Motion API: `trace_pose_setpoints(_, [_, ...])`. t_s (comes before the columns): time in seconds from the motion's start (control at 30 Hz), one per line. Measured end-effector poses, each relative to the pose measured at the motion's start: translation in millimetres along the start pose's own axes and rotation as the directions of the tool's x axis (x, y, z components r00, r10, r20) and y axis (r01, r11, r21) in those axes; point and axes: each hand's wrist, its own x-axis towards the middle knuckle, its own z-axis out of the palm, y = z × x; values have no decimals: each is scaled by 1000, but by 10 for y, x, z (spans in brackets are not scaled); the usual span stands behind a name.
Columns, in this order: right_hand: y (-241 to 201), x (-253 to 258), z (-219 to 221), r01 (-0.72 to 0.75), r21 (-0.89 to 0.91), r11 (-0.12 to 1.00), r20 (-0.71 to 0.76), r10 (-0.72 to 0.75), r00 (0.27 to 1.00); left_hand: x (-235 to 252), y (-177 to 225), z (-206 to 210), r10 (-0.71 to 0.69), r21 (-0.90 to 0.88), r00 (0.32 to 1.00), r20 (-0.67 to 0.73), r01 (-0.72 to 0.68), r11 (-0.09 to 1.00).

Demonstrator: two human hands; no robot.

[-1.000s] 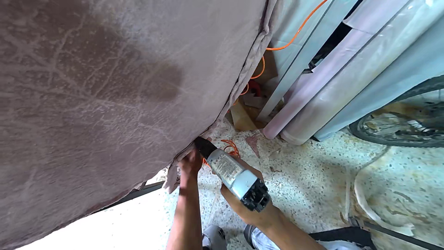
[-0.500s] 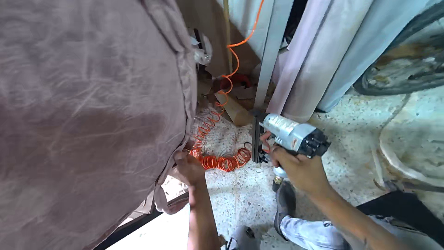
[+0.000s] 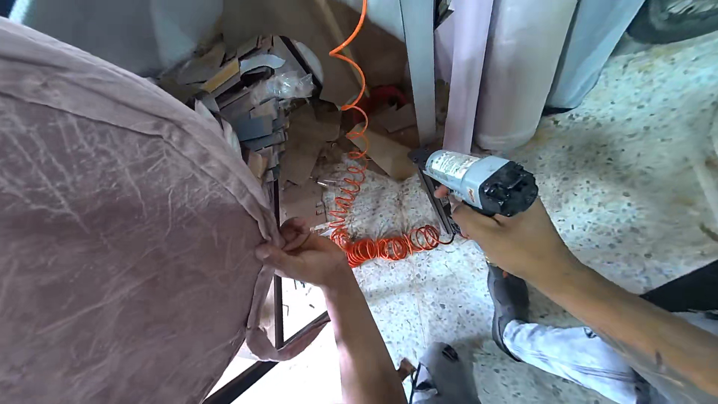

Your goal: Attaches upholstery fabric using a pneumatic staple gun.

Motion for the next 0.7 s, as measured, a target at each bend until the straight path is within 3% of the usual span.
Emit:
trace_pose_setpoints(0.1, [15,78,-10,4,2,1000,12,-4,1000,-2,-142,-69,24,120,993,118,-39,992])
trace_pose_setpoints(0.17, [20,126,-1,4,1,1000,16,-4,1000,56,-143,-44,22,167,993,119,-42,985])
trace_pose_setpoints(0.43, [38,216,68,13,-57,998,16,-12,1000,96,-59,43,-14,-78,995,95,22,997])
trace_pose_setpoints(0.7, [65,245,30,-28,-75,997,17,29,999,160,-179,-333,76,-9,965,252,-77,997])
